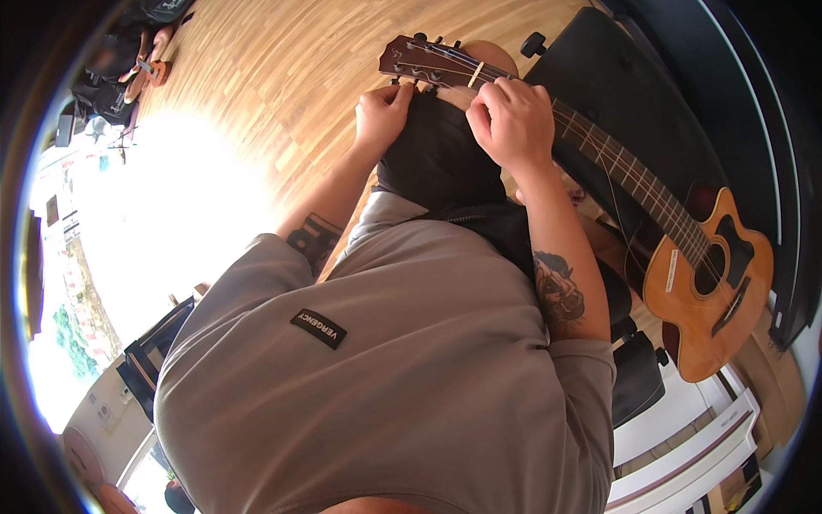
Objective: The person sits on the floor and tunes an acoustic guitar by hand. They adjust the tuning pegs on the headstock and pluck the strings to check the pitch.
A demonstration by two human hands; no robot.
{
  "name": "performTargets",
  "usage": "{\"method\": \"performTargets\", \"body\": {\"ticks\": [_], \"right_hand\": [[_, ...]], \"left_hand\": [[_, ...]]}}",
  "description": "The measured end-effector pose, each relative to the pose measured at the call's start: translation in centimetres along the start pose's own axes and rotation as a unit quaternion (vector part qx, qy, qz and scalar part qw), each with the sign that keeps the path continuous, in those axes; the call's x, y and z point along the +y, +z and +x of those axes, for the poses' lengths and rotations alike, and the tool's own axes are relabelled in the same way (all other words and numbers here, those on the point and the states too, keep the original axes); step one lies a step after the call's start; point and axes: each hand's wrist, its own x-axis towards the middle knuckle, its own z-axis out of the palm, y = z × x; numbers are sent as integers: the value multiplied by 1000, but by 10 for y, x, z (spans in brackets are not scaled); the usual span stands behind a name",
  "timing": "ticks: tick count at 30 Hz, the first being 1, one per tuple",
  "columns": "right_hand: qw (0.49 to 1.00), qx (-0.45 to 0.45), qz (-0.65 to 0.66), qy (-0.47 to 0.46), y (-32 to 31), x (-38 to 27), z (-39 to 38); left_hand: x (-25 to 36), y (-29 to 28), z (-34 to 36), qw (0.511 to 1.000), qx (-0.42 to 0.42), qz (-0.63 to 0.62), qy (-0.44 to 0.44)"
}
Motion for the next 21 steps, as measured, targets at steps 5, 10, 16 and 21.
{"method": "performTargets", "body": {"ticks": [5, 10, 16, 21], "right_hand": [[1000, 1, -3, 3, -1, -1, 0], [1000, 2, -7, 1, 0, 0, 1], [1000, -1, -9, 3, 0, 0, 0], [1000, 2, -12, 5, 0, -1, 1]], "left_hand": [[1, -2, -9, 994, 45, -33, 93], [-3, 3, -6, 995, 66, -32, 62], [3, -1, -8, 997, 27, -42, 52], [6, -4, -11, 991, 52, 16, 119]]}}
